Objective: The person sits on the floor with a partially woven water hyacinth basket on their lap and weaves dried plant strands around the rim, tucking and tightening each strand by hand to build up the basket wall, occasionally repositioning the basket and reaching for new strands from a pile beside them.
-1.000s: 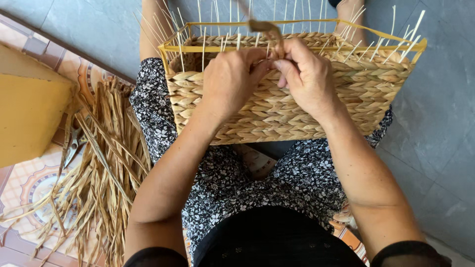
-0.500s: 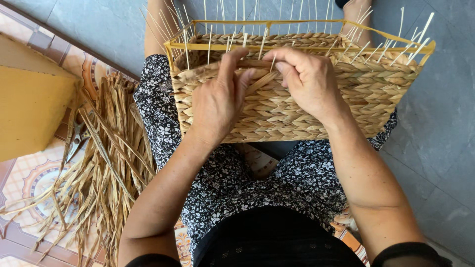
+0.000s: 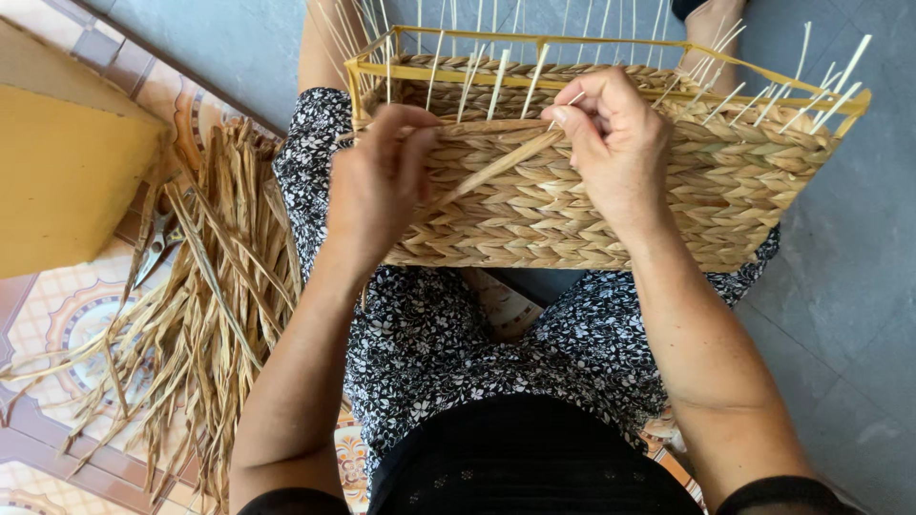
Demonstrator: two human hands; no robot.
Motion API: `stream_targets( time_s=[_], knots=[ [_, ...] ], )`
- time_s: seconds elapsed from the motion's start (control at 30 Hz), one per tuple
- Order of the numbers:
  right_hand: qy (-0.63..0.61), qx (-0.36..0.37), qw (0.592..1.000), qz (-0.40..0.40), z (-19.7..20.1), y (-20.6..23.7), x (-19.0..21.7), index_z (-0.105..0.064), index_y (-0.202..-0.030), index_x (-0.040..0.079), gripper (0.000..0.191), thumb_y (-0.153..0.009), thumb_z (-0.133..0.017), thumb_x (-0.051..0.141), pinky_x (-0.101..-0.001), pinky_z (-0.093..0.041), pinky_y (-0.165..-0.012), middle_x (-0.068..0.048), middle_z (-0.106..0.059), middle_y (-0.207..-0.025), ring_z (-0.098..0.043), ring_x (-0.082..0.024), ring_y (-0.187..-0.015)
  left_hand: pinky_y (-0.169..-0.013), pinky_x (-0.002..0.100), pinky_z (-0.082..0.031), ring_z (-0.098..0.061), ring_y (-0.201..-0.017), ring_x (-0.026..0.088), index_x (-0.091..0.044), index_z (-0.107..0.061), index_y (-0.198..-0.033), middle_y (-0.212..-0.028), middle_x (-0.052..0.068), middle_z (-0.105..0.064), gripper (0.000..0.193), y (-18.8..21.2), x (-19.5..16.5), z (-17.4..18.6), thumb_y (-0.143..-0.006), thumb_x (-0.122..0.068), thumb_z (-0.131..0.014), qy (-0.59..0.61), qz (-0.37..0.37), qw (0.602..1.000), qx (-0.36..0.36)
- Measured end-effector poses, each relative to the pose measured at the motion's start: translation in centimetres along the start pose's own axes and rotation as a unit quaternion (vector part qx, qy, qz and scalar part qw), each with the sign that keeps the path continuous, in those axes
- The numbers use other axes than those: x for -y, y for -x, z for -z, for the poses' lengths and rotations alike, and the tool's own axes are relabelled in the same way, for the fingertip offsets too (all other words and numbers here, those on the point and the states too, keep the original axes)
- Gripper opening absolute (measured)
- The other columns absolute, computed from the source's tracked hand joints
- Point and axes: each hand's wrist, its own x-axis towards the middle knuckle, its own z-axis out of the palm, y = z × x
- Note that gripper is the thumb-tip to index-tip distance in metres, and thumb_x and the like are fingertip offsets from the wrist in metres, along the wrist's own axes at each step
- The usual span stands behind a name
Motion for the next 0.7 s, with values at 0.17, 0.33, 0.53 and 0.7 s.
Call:
stream_targets(
  time_s=[0.17,0.33,0.53,0.7],
  knots=[
    [-0.16,-0.042,0.986,0.034,2.1,1.7,-0.1,-0.061,-0.127,0.002,0.016,-0.112,-0.057,-0.003,-0.0179,-0.051,-0.052,-0.014,-0.074,-0.111,-0.068,-0.009,-0.074,-0.048,0.021,-0.048,-0.066,-0.064,0.006,-0.008,-0.056,-0.139,-0.078,0.004,-0.07,0.028,3.2,4.4,4.0,-0.111,-0.009,-0.061,0.142,0.075,0.975,-0.157],
    [-0.145,-0.096,0.985,-0.017,1.1,6.5,1.5,-0.065,-0.116,0.001,0.012,-0.114,-0.054,0.002,-0.0192,-0.052,-0.053,-0.011,-0.074,-0.102,-0.063,-0.008,-0.069,-0.054,0.021,-0.044,-0.06,-0.066,0.008,-0.002,-0.061,-0.132,-0.085,0.004,-0.066,0.019,7.6,7.9,5.2,-0.115,-0.008,-0.06,0.16,0.067,0.945,-0.278],
    [-0.298,0.105,0.929,0.192,0.9,11.0,9.8,-0.068,-0.101,0.003,0.013,-0.105,-0.056,0.002,-0.0171,-0.048,-0.048,-0.008,-0.077,-0.092,-0.062,-0.004,-0.055,-0.07,0.022,-0.052,-0.065,-0.079,0.011,-0.002,-0.063,-0.126,-0.096,0.007,-0.068,0.01,9.6,7.4,1.1,-0.117,-0.005,-0.061,0.067,-0.073,0.948,-0.303],
    [-0.458,0.178,0.831,0.26,2.4,10.7,15.2,-0.068,-0.106,0.002,0.01,-0.104,-0.058,0.0,-0.0168,-0.048,-0.051,-0.007,-0.076,-0.093,-0.062,-0.004,-0.059,-0.08,0.03,-0.049,-0.063,-0.092,0.019,-0.011,-0.066,-0.114,-0.099,0.007,-0.071,0.019,9.1,3.5,-2.5,-0.1,0.002,-0.071,-0.082,-0.258,0.944,-0.186]
  ],
)
